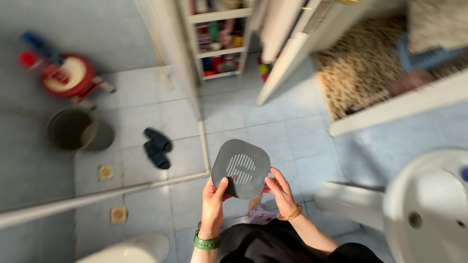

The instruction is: Cleaning a bathroom sink using spray and a sponge.

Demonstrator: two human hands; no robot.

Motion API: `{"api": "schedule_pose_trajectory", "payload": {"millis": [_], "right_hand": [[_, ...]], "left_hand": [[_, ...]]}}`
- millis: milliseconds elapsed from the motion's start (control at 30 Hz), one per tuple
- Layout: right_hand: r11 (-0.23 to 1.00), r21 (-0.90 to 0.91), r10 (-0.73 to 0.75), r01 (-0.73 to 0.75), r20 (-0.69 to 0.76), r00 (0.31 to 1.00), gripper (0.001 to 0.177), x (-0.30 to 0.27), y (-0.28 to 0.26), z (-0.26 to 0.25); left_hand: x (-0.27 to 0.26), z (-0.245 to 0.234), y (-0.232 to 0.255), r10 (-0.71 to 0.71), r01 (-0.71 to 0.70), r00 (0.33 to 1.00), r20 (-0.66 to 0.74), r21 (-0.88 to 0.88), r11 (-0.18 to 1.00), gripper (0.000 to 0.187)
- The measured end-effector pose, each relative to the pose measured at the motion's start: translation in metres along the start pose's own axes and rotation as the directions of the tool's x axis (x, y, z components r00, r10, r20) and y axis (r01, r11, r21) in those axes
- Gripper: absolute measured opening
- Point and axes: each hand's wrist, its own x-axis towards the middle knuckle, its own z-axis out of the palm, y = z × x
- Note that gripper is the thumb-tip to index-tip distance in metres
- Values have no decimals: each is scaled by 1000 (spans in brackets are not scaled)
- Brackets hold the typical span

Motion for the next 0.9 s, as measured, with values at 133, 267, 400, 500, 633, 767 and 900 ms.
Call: {"api": "schedule_pose_trajectory", "payload": {"millis": [133,267,400,500,633,767,900], "right_hand": [[999,39,40,-34,-168,985,59,-8,-42,-62],[980,195,29,44,-353,935,60,2,-64,-118],[933,344,96,104,-519,849,58,18,-79,-162],[952,273,59,138,-606,793,60,40,-4,-221],[936,330,141,122,-668,731,59,90,-32,-247],[924,373,225,85,-709,668,57,150,-90,-259],[906,404,229,127,-720,655,61,192,-123,-282]], "left_hand": [[38,82,-40,-110,94,990,89,172,981,32],[73,152,-60,-146,110,959,243,158,981,30],[122,168,-103,-244,189,904,351,185,964,24],[140,248,-50,-386,319,841,379,229,920,28],[212,286,-63,-489,395,788,375,302,868,34],[290,327,-67,-535,441,734,417,306,844,35],[347,392,-59,-544,374,728,416,424,825,35]]}}
